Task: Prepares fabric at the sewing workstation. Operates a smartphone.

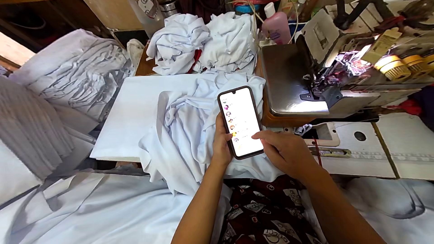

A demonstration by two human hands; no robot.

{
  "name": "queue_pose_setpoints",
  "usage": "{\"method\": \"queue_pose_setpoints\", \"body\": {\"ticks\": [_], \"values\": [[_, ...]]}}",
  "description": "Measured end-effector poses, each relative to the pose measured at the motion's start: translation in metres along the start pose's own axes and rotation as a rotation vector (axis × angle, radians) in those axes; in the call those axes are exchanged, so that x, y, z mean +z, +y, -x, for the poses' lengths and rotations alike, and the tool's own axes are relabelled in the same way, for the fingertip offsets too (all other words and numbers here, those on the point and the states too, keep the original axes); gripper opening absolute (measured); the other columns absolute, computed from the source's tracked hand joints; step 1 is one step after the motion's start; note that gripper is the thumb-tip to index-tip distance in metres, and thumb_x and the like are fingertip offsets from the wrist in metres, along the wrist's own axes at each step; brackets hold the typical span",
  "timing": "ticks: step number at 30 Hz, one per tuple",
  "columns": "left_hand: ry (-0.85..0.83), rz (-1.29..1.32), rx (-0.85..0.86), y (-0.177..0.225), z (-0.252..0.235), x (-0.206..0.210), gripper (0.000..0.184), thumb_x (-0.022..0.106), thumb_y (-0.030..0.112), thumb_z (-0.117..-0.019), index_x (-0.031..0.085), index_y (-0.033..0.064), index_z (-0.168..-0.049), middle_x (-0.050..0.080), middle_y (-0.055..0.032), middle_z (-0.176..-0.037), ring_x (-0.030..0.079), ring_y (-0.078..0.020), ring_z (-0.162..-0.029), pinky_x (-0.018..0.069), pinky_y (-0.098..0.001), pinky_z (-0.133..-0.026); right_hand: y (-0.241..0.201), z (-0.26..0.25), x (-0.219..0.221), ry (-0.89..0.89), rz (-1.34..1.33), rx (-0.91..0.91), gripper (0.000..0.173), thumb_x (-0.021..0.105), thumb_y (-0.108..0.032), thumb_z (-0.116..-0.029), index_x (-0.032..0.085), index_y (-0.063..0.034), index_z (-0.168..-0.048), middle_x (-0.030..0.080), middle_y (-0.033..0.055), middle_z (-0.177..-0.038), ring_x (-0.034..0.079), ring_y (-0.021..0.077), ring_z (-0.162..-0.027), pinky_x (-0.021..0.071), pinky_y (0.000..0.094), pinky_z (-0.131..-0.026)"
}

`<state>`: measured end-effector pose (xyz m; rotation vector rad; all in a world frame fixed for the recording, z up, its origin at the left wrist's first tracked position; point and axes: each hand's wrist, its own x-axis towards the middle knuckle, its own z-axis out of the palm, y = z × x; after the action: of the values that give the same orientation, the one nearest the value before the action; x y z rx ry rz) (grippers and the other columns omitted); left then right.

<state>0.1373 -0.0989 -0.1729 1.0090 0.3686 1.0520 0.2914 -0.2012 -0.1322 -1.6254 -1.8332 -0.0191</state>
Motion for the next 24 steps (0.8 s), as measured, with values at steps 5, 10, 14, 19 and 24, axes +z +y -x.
{"method": "queue_pose_setpoints", "body": {"ticks": [5, 10, 14, 19, 24], "values": [[-0.007, 0.001, -0.002, -0.0008, 0.0, -0.0012, 0.065, 0.035, 0.004, -0.0841, 0.031, 0.0204, -0.147, 0.066, 0.0079, -0.121, 0.068, -0.0051, -0.103, 0.058, -0.0305, -0.09, 0.0001, 0.0011, 0.0016, -0.015, -0.019, -0.012, 0.035, 0.044, -0.013, -0.0969, 0.077, -0.0118, -0.108, 0.073, 0.0075, -0.081, 0.068, 0.0222, -0.069, 0.053, 0.0363, -0.061], [-0.003, -0.011, -0.007, -0.0002, 0.0003, -0.0011, 0.065, 0.035, 0.005, -0.0844, 0.031, 0.0202, -0.147, 0.066, 0.0076, -0.121, 0.068, -0.0052, -0.103, 0.0579, -0.0302, -0.09, -0.0006, 0.002, 0.0024, -0.02, -0.039, -0.034, 0.036, 0.044, -0.011, -0.0954, 0.078, -0.0129, -0.107, 0.076, 0.0077, -0.088, 0.072, 0.0222, -0.078, 0.0561, 0.0363, -0.069], [-0.004, -0.014, -0.005, -0.0009, -0.0001, -0.0018, 0.065, 0.036, 0.005, -0.0837, 0.031, 0.0197, -0.147, 0.066, 0.0077, -0.12, 0.068, -0.0052, -0.103, 0.0578, -0.0303, -0.09, 0.0007, 0.0007, 0.0041, -0.023, -0.023, -0.034, 0.037, 0.043, -0.011, -0.0952, 0.078, -0.013, -0.109, 0.075, 0.0082, -0.086, 0.071, 0.0228, -0.075, 0.0553, 0.0368, -0.066], [-0.001, -0.037, 0.008, -0.0004, 0.0009, -0.0012, 0.065, 0.035, 0.004, -0.0852, 0.031, 0.0195, -0.148, 0.065, 0.0089, -0.122, 0.067, -0.0038, -0.104, 0.0575, -0.0291, -0.09, 0.0026, -0.0043, 0.0044, -0.002, 0.006, 0.008, 0.038, 0.044, -0.012, -0.0964, 0.077, -0.0112, -0.115, 0.068, 0.0083, -0.072, 0.061, 0.0219, -0.059, 0.0495, 0.0361, -0.056], [0.01, -0.033, -0.01, 0.0008, 0.0006, 0.0002, 0.066, 0.034, 0.004, -0.0842, 0.03, 0.0191, -0.148, 0.065, 0.0081, -0.121, 0.068, -0.0041, -0.103, 0.058, -0.0296, -0.09, 0.0033, -0.0044, 0.004, 0.045, 0.019, 0.004, 0.038, 0.044, -0.012, -0.0968, 0.077, -0.0108, -0.116, 0.066, 0.0076, -0.069, 0.059, 0.0201, -0.058, 0.0478, 0.0338, -0.055]]}}
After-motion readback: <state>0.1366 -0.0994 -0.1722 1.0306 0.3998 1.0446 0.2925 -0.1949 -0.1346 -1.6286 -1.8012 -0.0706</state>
